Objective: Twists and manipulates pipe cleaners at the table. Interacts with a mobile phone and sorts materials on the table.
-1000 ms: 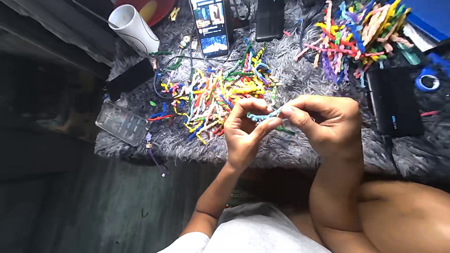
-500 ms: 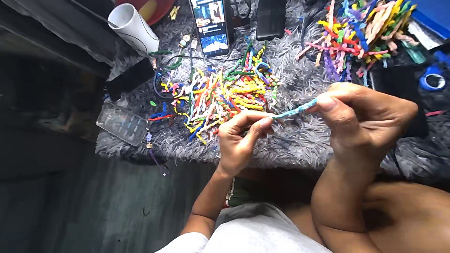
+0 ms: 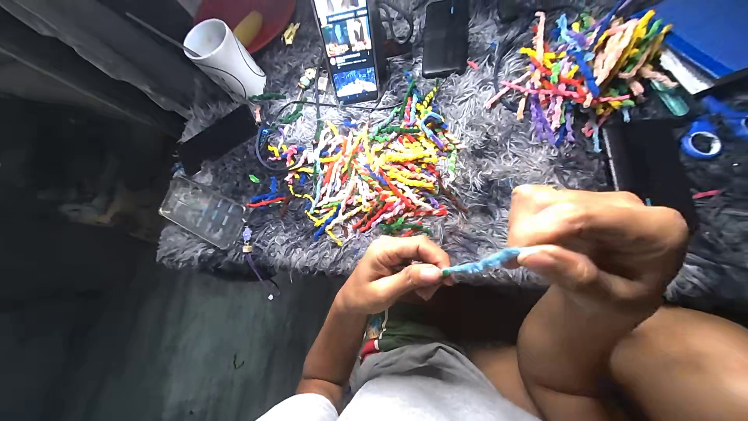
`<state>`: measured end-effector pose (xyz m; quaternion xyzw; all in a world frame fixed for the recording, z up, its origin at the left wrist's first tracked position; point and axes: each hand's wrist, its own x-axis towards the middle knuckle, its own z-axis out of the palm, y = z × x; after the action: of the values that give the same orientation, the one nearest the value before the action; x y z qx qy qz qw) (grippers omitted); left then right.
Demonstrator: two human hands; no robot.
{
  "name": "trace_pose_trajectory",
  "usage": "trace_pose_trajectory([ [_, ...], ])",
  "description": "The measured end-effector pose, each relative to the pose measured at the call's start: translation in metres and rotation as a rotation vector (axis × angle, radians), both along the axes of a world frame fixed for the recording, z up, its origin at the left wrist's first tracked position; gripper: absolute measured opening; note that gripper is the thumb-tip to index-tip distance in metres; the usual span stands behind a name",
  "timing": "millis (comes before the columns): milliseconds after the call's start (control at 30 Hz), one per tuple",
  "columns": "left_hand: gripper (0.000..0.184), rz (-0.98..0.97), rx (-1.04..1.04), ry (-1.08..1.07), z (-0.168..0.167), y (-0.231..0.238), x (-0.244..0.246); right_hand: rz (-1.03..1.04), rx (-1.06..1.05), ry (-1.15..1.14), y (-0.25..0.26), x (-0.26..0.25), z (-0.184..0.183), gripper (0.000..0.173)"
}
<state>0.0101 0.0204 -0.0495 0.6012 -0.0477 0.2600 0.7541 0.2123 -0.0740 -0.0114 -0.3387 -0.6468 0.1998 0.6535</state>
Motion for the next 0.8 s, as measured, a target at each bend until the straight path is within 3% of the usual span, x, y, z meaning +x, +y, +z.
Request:
trace_pose_trajectory([
  [67,0.021,0.043,0.080,0.034,0.000,-0.001,-0.002,0.011,-0.014,-0.012,0.002,-0.003,-0.001,0.018],
  [167,0.021,0.083,0.189,0.066,0.000,0.002,-0.004,0.049,-0.045,0.032,0.005,-0.008,-0.004,0.038],
  [333,0.021,0.119,0.321,0.070,0.004,0.010,-0.011,0.077,-0.005,0.094,0.006,-0.019,-0.003,0.011],
  [433,0.021,0.126,0.344,0.030,0.006,0.012,-0.011,0.106,0.004,0.101,0.008,-0.023,-0.006,0.018],
  [567,0.022,0.047,0.355,0.019,0.006,0.012,-0.009,0.188,0.023,0.110,0.011,-0.024,-0.008,0.013],
  [800,0.024,0.046,0.447,0.054,0.011,0.013,-0.015,-0.076,0.046,0.014,0.005,-0.032,-0.004,0.014],
])
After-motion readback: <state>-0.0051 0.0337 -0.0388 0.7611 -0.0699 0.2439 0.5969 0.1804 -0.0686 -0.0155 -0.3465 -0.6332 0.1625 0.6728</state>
